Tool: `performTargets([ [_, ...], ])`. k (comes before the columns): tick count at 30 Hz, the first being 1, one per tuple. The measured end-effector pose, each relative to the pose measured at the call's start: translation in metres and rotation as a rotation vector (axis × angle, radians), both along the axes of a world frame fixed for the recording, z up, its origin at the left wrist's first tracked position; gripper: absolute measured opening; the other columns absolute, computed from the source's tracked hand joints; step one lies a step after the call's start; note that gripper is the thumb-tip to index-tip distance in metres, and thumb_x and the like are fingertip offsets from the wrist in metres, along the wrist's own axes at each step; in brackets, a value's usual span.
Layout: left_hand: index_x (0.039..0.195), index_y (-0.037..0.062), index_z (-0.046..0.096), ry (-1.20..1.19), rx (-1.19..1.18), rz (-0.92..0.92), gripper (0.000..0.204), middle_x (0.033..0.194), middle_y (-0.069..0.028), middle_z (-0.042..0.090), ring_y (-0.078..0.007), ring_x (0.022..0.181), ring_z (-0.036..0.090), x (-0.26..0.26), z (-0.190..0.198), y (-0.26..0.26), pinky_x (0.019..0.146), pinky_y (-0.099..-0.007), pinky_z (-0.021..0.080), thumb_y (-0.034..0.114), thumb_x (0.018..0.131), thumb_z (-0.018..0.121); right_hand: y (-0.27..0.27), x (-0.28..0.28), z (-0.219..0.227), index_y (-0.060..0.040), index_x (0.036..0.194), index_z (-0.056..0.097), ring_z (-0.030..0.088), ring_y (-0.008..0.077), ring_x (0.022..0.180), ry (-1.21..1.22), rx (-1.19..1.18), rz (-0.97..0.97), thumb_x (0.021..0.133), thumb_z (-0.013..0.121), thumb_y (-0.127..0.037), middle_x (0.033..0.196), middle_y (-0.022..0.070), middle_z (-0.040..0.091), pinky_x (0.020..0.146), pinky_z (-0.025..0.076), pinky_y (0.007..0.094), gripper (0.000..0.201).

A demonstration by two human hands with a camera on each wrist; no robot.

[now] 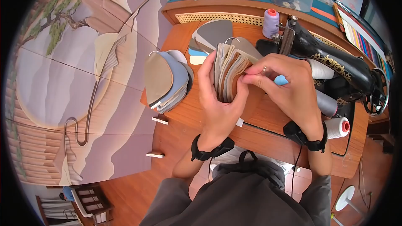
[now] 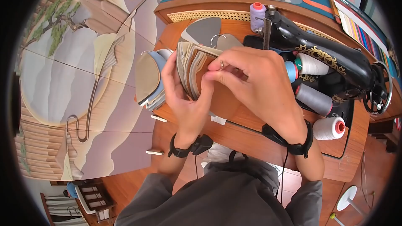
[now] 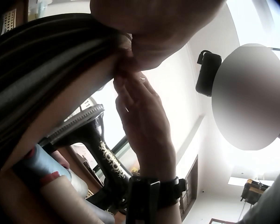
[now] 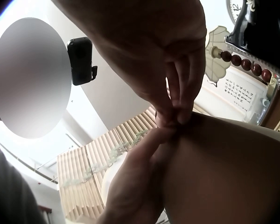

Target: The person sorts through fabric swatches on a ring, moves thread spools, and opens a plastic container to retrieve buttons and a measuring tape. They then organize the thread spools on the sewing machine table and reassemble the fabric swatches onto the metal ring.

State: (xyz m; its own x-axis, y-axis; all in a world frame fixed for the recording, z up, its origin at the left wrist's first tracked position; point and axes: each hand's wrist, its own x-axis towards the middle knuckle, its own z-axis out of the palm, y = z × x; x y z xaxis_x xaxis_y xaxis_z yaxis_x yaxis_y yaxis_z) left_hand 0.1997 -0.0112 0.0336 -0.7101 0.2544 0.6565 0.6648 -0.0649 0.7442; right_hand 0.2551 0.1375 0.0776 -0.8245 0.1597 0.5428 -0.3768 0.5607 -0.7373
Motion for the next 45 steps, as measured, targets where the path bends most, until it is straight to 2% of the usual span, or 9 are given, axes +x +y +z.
performTargets([
  [8,0.14,-0.0051,0.043,0.051,0.015,-0.031,0.054,0.132,-0.0173,0.056,-0.0248,0.119,0.058,-0.005,-0.005,-0.01,0.099,-0.0372,0.047,0.004,0.091,0.063,0.009,-0.008,-0.005,-0.0018,0.087,0.067,0.069,0.0142,0.069,-0.037,-0.173,-0.025,0.083,0.076,-0.009,0.078,0.0058,0.07,0.063,0.053,0.026,0.013],
  [10,0.138,-0.0051,0.046,0.051,0.026,-0.06,0.051,0.132,-0.0176,0.056,-0.0249,0.119,0.057,-0.008,-0.006,-0.014,0.097,-0.0365,0.047,0.006,0.092,0.063,0.013,-0.011,-0.01,-0.0009,0.09,0.063,0.068,0.0106,0.074,-0.056,-0.358,0.114,0.086,0.074,-0.007,0.084,0.0029,0.07,0.066,0.053,0.0245,0.014],
  [16,0.135,-0.0032,0.05,0.064,0.006,-0.088,0.044,0.131,-0.0174,0.057,-0.021,0.112,0.059,-0.011,-0.005,-0.024,0.087,-0.031,0.048,0.006,0.094,0.062,0.02,-0.012,-0.01,0.0006,0.093,0.061,0.066,0.0071,0.075,-0.152,-0.458,0.233,0.088,0.073,-0.006,0.084,0.0019,0.069,0.07,0.053,0.0225,0.014],
  [18,0.137,-0.0049,0.043,-0.035,-0.034,-0.124,0.045,0.134,-0.0193,0.054,-0.0254,0.124,0.054,-0.009,-0.004,-0.029,0.106,-0.0377,0.04,0.01,0.098,0.058,0.021,-0.012,-0.01,0.0004,0.093,0.061,0.066,0.0075,0.076,-0.167,-0.469,0.235,0.088,0.073,-0.006,0.086,0.0021,0.069,0.071,0.053,0.0227,0.014],
  [19,0.137,-0.0049,0.043,-0.034,-0.034,-0.126,0.045,0.134,-0.0193,0.054,-0.0254,0.124,0.054,-0.009,-0.004,-0.03,0.106,-0.0377,0.04,0.01,0.098,0.058,0.021,-0.011,-0.01,0.0002,0.093,0.061,0.067,0.0078,0.077,-0.184,-0.481,0.239,0.088,0.073,-0.005,0.088,0.0022,0.069,0.072,0.053,0.0228,0.014],
  [25,0.138,-0.0039,0.041,-0.044,-0.062,-0.071,0.047,0.131,-0.0183,0.056,-0.024,0.123,0.055,-0.01,-0.004,-0.03,0.105,-0.0378,0.041,0.007,0.096,0.06,0.021,-0.011,-0.011,-0.0009,0.091,0.061,0.069,0.0094,0.082,-0.128,-0.413,0.241,0.088,0.074,-0.006,0.099,0.0035,0.069,0.074,0.054,0.0239,0.014],
  [27,0.137,-0.0019,0.047,0.007,-0.033,-0.094,0.052,0.129,-0.0142,0.057,-0.0204,0.113,0.06,-0.012,-0.006,-0.029,0.088,-0.031,0.049,0.007,0.09,0.069,0.021,-0.01,-0.009,-0.0009,0.091,0.061,0.069,0.0096,0.082,-0.132,-0.407,0.238,0.087,0.074,-0.006,0.098,0.0034,0.069,0.075,0.054,0.0242,0.014],
  [40,0.139,0.0038,0.027,0.095,-0.093,-0.279,0.078,0.144,-0.0252,0.045,-0.027,0.125,0.055,-0.011,-0.003,-0.021,0.099,-0.0372,0.046,0.004,0.08,0.079,0.016,-0.01,-0.008,-0.0028,0.102,0.064,0.068,0.0094,0.08,-0.038,-0.323,0.228,0.082,0.078,-0.005,0.1,0.0038,0.066,0.07,0.057,0.0235,0.025],
  [45,0.147,0.0017,0.026,0.055,-0.231,-0.035,0.082,0.146,-0.0236,0.039,-0.027,0.129,0.05,-0.005,-0.006,-0.025,0.105,-0.0389,0.043,-0.003,0.081,0.074,0.013,-0.009,-0.009,-0.0038,0.107,0.065,0.068,0.0121,0.082,0.022,-0.231,0.256,0.08,0.08,-0.005,0.103,0.0057,0.065,0.072,0.057,0.0247,0.031],
])
